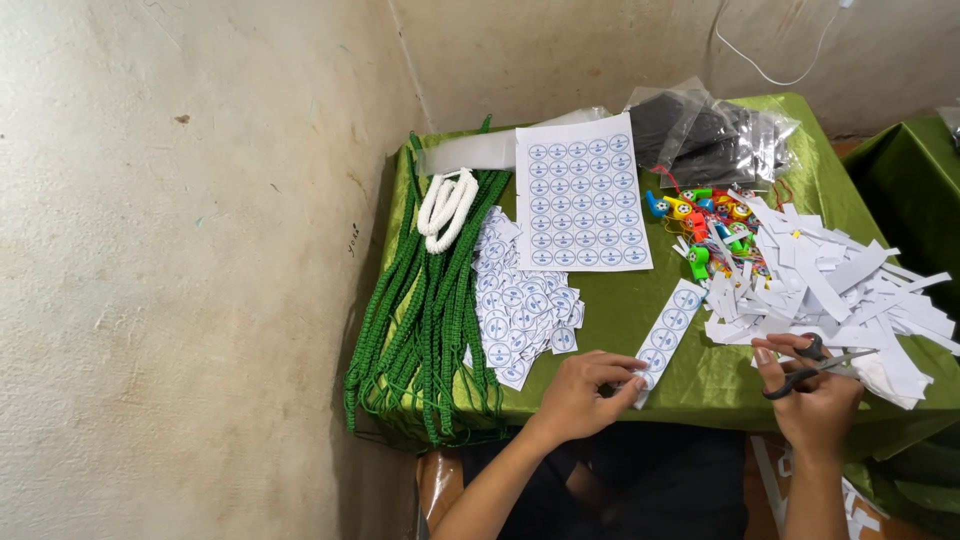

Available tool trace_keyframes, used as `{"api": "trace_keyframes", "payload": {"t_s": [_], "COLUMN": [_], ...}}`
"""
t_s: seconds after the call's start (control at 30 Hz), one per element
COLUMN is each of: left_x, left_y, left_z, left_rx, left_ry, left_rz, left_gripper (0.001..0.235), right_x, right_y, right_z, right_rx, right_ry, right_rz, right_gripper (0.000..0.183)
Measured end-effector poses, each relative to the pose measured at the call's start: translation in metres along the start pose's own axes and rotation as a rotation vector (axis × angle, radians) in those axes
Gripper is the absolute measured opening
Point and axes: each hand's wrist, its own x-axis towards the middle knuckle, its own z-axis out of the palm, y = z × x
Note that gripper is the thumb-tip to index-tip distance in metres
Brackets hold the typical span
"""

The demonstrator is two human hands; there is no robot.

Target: Cutting circular labels from a printed sheet using scissors at a workstation.

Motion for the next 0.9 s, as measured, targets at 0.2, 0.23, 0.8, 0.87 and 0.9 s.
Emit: {"api": "trace_keyframes", "payload": {"t_s": [0.2, 0.23, 0.8, 0.87, 0.9], "left_x": [0.001, 0.003, 0.062, 0.073, 0.081], "left_y": [-0.001, 0.002, 0.000, -0.001, -0.001], "left_z": [0.000, -0.002, -0.051, -0.045, -0.044], "left_rx": [0.022, 0.023, -0.661, -0.691, -0.718], "left_ry": [-0.015, -0.017, 0.259, 0.336, 0.416], "left_rz": [0.004, 0.005, -0.259, -0.227, -0.189], "left_gripper": [0.031, 0.031, 0.044, 0.033, 0.024], "right_x": [0.004, 0.004, 0.054, 0.077, 0.092], "right_y": [0.004, 0.006, -0.041, -0.025, -0.018], "right_z": [-0.007, -0.007, 0.061, 0.094, 0.112], "right_rx": [0.018, 0.018, 0.345, 0.471, 0.596], "right_ry": [-0.071, -0.069, -0.633, -0.586, -0.539], "right_rz": [0.026, 0.026, -0.047, -0.075, -0.108], "right_gripper": [0.016, 0.016, 0.049, 0.042, 0.036]}}
